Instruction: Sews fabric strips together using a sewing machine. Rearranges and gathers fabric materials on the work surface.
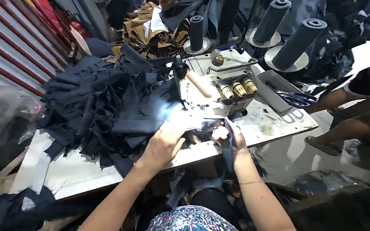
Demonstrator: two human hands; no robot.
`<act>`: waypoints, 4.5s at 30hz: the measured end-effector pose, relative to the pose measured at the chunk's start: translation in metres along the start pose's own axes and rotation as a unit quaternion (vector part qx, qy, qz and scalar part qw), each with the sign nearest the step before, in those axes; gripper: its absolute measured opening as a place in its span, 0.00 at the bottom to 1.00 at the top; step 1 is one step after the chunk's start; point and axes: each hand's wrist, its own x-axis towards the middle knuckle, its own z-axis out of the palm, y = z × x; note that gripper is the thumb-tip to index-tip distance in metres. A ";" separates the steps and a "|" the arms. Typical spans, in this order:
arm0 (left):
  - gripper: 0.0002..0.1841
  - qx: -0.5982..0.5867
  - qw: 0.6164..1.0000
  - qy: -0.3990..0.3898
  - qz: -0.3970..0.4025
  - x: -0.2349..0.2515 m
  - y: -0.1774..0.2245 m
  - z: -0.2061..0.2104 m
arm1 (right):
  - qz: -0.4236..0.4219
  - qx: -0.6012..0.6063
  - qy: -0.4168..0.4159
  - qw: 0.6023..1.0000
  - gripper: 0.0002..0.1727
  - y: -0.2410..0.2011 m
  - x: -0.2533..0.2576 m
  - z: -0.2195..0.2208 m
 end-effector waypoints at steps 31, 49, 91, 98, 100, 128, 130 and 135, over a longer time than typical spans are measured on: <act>0.17 0.067 0.987 0.061 -0.134 0.007 -0.042 -0.072 | -0.010 -0.139 -0.077 0.987 0.13 0.017 0.002 0.029; 0.24 0.019 0.998 -0.021 -0.062 0.025 -0.002 -0.002 | -0.032 0.044 0.064 0.996 0.21 0.011 0.016 0.021; 0.23 0.022 0.999 -0.016 -0.039 0.014 0.008 0.001 | -0.080 0.099 -0.080 0.989 0.13 -0.009 0.010 -0.026; 0.25 -0.026 0.998 -0.052 -0.015 0.036 -0.016 -0.012 | -0.006 -0.174 -0.059 0.983 0.14 -0.019 0.001 -0.012; 0.27 -0.073 0.994 -0.056 -0.053 0.037 -0.014 -0.020 | -0.001 -0.311 0.006 0.950 0.12 -0.017 -0.012 0.025; 0.16 0.144 0.967 0.027 -0.206 -0.047 -0.043 -0.110 | -0.155 -0.711 -0.051 0.684 0.06 0.013 0.015 0.081; 0.18 0.101 0.985 0.094 -0.103 -0.023 -0.010 -0.078 | -0.188 -0.746 -0.029 0.639 0.07 0.020 0.019 0.090; 0.21 0.000 0.997 0.078 0.016 0.000 0.015 0.018 | -0.207 -0.798 0.028 0.566 0.11 0.016 0.024 0.089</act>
